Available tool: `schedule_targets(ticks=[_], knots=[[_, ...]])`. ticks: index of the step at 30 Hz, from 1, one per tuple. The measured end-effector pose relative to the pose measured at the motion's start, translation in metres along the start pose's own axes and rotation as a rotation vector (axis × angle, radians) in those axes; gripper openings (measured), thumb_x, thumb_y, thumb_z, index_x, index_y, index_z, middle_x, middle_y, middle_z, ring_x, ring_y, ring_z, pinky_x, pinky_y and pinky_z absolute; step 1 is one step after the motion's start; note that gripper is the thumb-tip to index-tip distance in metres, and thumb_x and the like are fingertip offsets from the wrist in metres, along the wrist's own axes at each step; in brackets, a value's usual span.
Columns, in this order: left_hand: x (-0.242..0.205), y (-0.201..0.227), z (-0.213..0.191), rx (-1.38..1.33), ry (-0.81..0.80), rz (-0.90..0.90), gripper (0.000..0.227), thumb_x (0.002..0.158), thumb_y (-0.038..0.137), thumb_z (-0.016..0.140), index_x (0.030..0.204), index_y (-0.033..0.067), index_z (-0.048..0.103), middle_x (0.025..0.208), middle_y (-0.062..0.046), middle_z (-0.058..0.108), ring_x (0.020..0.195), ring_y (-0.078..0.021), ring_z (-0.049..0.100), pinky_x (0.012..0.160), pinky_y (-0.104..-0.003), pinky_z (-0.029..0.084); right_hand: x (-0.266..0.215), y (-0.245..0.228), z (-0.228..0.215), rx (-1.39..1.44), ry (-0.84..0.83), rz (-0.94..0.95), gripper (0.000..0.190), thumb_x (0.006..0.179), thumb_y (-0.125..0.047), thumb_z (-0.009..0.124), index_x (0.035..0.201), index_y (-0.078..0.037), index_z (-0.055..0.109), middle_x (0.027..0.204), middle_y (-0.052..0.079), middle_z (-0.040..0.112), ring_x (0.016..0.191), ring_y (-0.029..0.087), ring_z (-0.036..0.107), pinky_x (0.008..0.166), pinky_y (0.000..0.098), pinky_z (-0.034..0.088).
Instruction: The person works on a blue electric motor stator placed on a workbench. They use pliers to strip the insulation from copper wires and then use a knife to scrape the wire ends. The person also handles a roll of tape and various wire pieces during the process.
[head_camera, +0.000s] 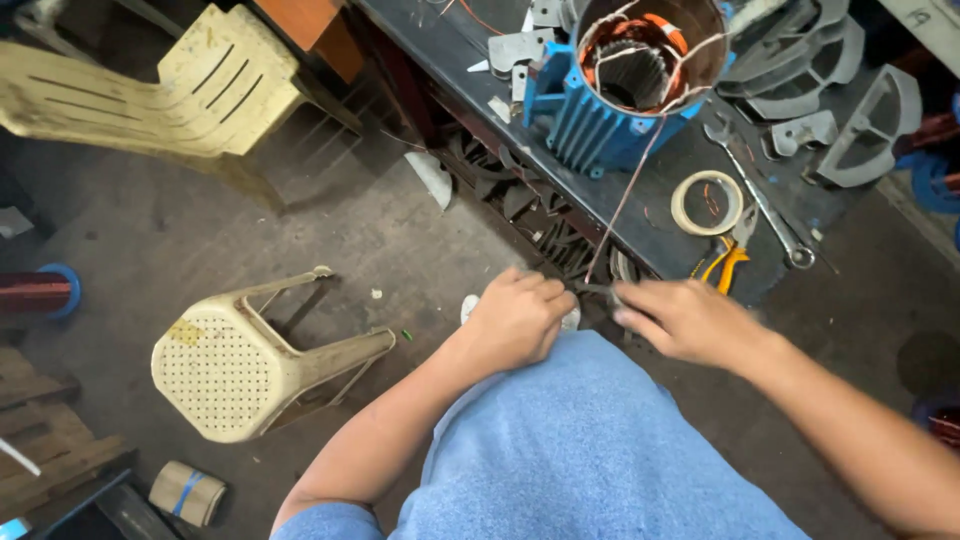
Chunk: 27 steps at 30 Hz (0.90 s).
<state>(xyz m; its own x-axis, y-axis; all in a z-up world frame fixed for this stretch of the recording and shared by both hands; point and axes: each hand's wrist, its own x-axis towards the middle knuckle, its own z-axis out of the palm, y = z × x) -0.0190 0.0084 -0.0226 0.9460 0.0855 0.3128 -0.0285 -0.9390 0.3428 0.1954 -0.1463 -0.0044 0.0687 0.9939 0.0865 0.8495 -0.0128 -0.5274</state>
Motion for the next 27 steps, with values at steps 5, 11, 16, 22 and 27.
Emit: schedule_targets(ticks=[5,11,16,22,27], knots=[[0.000,0.007,-0.011,-0.377,-0.157,-0.353,0.017,0.095,0.020,0.052,0.096,0.0142,0.068,0.078,-0.001,0.063,0.073,-0.0221,0.067,0.066,-0.034,0.050,-0.046,0.081,0.013,0.316,0.208,0.328,0.028,0.095,-0.026,0.068,0.120,-0.014,0.072,0.089,0.005,0.075,0.086,0.021,0.073,0.080,0.0369,0.057],[0.008,0.006,0.017,-1.714,-0.130,-0.765,0.035,0.100,0.017,0.053,0.129,-0.0011,0.062,0.111,-0.020,0.072,0.088,-0.0210,0.073,0.074,-0.027,0.060,-0.074,0.077,0.035,0.933,0.475,0.500,0.034,0.104,-0.018,0.052,0.130,0.001,0.059,0.077,0.029,0.064,0.055,0.031,0.067,0.049,0.0385,0.055],[0.025,0.018,0.028,-2.325,-0.211,-0.666,0.056,0.104,0.033,0.050,0.147,-0.0013,0.045,0.139,-0.027,0.056,0.110,-0.0283,0.069,0.083,-0.033,0.062,-0.091,0.076,0.052,0.975,0.441,0.540,0.033,0.100,-0.014,0.056,0.129,0.003,0.060,0.080,0.031,0.067,0.058,0.031,0.069,0.053,0.0425,0.059],[0.060,0.046,0.026,-2.594,-0.272,-0.583,0.075,0.105,0.058,0.046,0.154,0.0038,0.032,0.156,-0.027,0.039,0.136,-0.0443,0.047,0.102,-0.057,0.049,-0.114,0.104,0.057,0.867,0.458,0.548,0.032,0.101,-0.013,0.058,0.128,0.003,0.062,0.089,0.025,0.067,0.069,0.024,0.064,0.062,0.0428,0.057],[0.069,0.056,0.056,-2.655,0.083,-0.482,0.051,0.113,0.028,0.048,0.155,0.0018,0.036,0.133,-0.015,0.065,0.114,-0.0245,0.069,0.092,-0.041,0.061,-0.102,0.087,0.043,1.007,0.447,0.577,0.033,0.103,-0.017,0.053,0.130,0.001,0.059,0.081,0.024,0.066,0.062,0.025,0.068,0.058,0.0402,0.060]])
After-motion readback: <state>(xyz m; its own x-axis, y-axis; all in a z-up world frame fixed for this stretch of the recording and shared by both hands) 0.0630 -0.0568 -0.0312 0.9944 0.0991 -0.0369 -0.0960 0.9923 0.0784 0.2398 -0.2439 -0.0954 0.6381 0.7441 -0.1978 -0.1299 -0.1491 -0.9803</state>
